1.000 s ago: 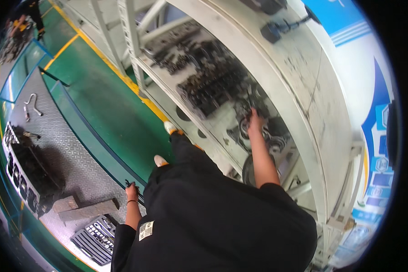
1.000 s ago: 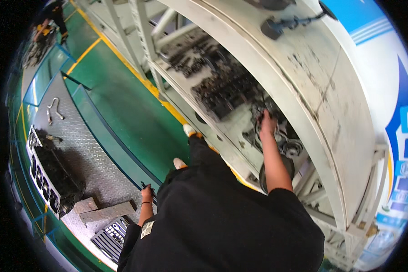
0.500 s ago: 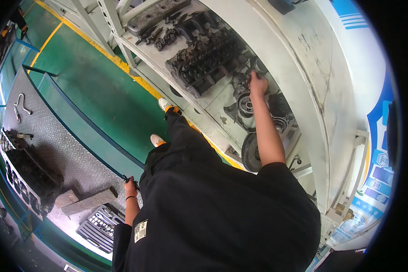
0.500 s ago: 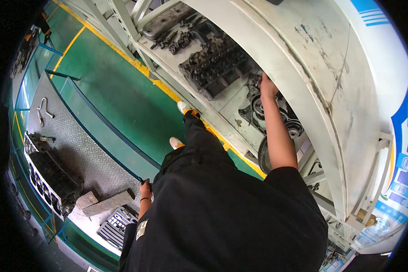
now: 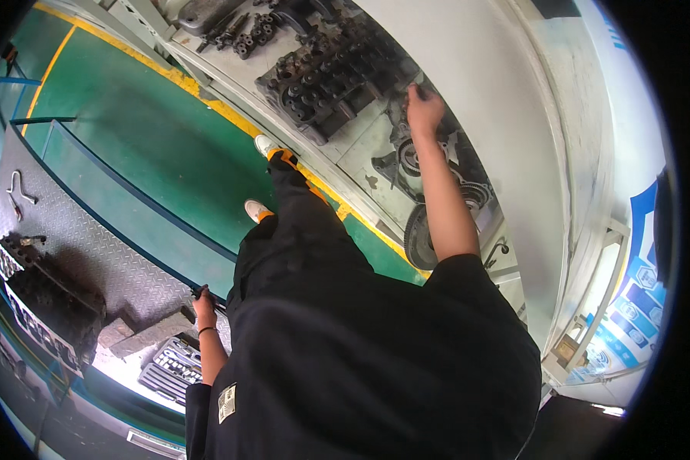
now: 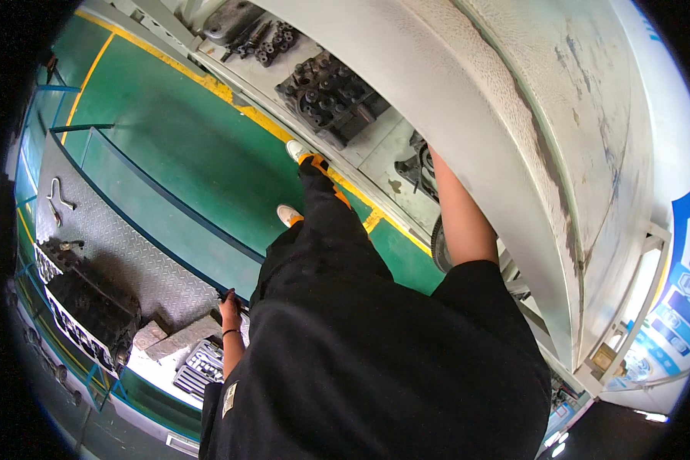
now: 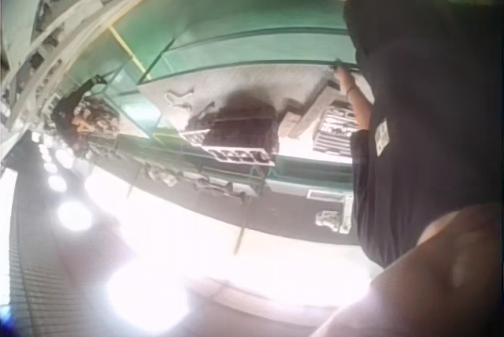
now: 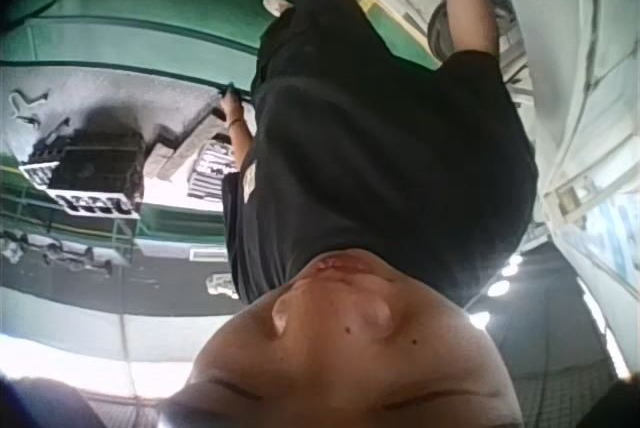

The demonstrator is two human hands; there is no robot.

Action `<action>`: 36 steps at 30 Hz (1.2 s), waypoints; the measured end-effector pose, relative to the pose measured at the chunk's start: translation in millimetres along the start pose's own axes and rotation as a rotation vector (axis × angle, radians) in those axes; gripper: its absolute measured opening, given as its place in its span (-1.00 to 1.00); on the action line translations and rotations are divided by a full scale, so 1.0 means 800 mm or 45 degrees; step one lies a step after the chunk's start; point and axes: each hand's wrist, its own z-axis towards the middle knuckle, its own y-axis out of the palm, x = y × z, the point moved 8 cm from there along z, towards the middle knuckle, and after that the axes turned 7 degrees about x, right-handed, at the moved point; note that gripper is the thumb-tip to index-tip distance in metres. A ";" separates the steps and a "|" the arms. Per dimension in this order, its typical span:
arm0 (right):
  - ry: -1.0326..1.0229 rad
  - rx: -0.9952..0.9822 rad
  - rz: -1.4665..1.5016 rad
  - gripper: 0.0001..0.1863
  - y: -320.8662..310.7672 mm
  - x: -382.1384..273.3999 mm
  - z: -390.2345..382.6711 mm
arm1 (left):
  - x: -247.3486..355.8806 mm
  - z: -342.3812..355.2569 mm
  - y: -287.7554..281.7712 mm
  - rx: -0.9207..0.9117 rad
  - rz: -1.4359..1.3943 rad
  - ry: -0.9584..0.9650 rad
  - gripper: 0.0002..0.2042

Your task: Selecting and inspecting engine cylinder head bolts and comparing them to an engine block assembly.

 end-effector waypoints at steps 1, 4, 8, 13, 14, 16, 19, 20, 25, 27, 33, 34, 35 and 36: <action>-0.120 -0.027 -0.075 -0.72 0.003 -0.009 -0.003 | 0.007 0.002 0.003 0.000 0.012 -0.001 -0.81; -0.204 -0.085 -0.208 -0.69 0.012 -0.012 -0.009 | 0.027 0.001 0.019 -0.056 -0.016 0.031 -0.78; -0.179 -0.097 -0.239 -0.69 0.023 0.003 -0.009 | 0.051 0.000 0.033 -0.045 0.061 0.040 -0.74; -0.199 -0.090 -0.171 -0.69 0.030 0.008 -0.004 | 0.067 0.005 0.040 -0.050 0.090 0.072 -0.74; -0.201 -0.089 -0.167 -0.69 0.030 0.007 -0.004 | 0.068 0.006 0.043 -0.094 0.093 0.067 -0.74; -0.214 -0.095 -0.175 -0.69 0.029 0.006 -0.004 | 0.067 0.009 0.038 -0.070 0.100 0.052 -0.73; -0.181 -0.097 -0.135 -0.70 0.028 0.014 0.004 | 0.073 0.009 0.034 -0.050 0.098 0.144 -0.74; -0.136 -0.084 -0.081 -0.70 0.028 0.022 0.008 | 0.070 0.009 0.034 -0.074 0.110 0.108 -0.74; -0.498 0.015 -0.397 -0.68 0.030 0.028 0.047 | 0.069 0.009 0.035 -0.083 0.156 0.167 -0.74; -0.781 0.016 -0.489 -0.69 0.034 0.019 0.043 | 0.064 0.010 0.033 -0.046 0.155 0.168 -0.75; -0.051 -0.153 -0.121 -0.77 0.026 0.051 0.033 | 0.034 0.010 0.037 -0.100 0.122 0.081 -0.73; 0.000 -0.168 -0.201 -0.73 0.025 0.048 0.031 | 0.032 0.011 0.035 -0.080 0.112 0.095 -0.73; -0.007 -0.170 -0.205 -0.73 0.026 0.042 0.028 | 0.025 0.010 0.032 -0.067 0.130 0.078 -0.73; -0.016 -0.167 -0.252 -0.70 0.027 0.037 0.025 | 0.016 0.009 0.031 -0.084 0.149 0.041 -0.73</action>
